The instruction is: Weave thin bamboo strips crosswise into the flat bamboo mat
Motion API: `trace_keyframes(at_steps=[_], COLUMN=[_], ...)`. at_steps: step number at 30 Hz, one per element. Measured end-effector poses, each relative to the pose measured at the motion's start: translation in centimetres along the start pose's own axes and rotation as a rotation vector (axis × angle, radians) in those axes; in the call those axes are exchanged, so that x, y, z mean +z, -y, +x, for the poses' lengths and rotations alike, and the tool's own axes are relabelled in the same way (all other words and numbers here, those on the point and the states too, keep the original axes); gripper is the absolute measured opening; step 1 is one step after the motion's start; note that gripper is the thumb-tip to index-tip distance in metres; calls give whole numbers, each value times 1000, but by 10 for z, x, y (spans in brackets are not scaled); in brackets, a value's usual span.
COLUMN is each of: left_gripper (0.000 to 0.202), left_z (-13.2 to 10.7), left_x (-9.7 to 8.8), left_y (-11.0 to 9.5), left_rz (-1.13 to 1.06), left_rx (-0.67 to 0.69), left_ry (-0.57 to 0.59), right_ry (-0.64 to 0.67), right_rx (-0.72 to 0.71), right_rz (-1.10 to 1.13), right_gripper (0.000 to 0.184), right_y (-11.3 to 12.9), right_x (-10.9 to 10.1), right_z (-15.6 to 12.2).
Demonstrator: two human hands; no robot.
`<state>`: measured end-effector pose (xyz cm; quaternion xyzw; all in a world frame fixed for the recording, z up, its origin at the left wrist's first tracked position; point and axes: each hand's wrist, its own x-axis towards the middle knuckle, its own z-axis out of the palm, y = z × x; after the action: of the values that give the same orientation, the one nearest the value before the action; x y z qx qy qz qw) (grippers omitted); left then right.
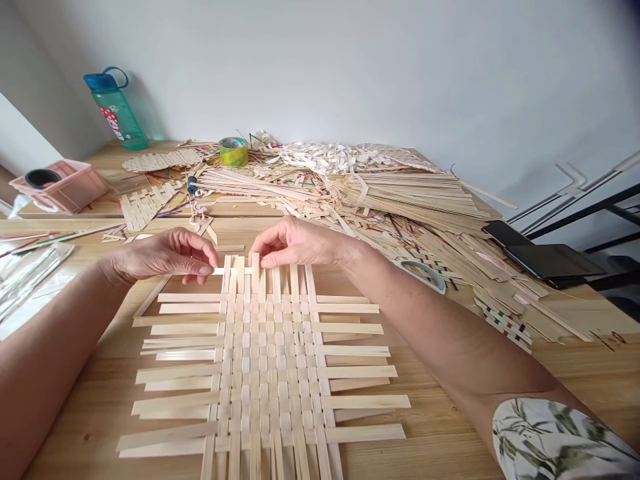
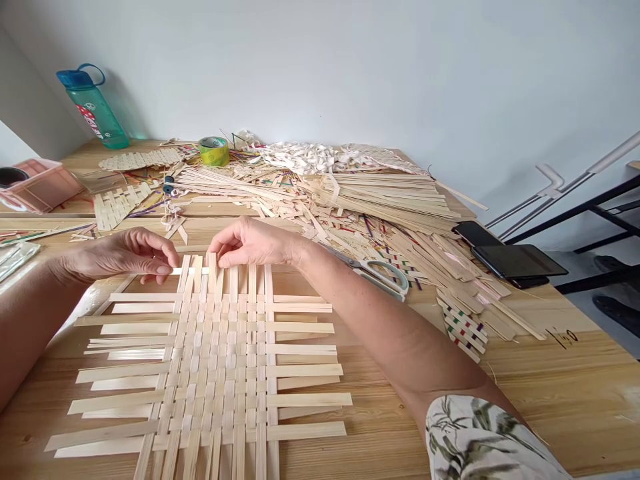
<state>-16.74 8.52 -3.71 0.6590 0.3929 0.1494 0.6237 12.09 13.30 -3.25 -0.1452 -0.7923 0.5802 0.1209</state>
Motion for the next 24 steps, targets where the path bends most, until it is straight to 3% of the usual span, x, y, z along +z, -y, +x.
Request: trace_keyframes(at_steps=[7,15,24], left_gripper=[17,18,19], left_z=[4,-3,5], left_x=[3,2,12], left_y=[-1,-17,-12], left_rz=[13,128,26], left_rx=[-12,-56,-48], left_ry=[-10,-65,-39], right_ry=[2,-11,-8], right_rx=[-21,-41,-47], right_rz=[18,-71,-135], right_gripper=[16,17,21], right_y=[-3,-4,0], right_x=[0,0,0], right_z=[-1,0,-1])
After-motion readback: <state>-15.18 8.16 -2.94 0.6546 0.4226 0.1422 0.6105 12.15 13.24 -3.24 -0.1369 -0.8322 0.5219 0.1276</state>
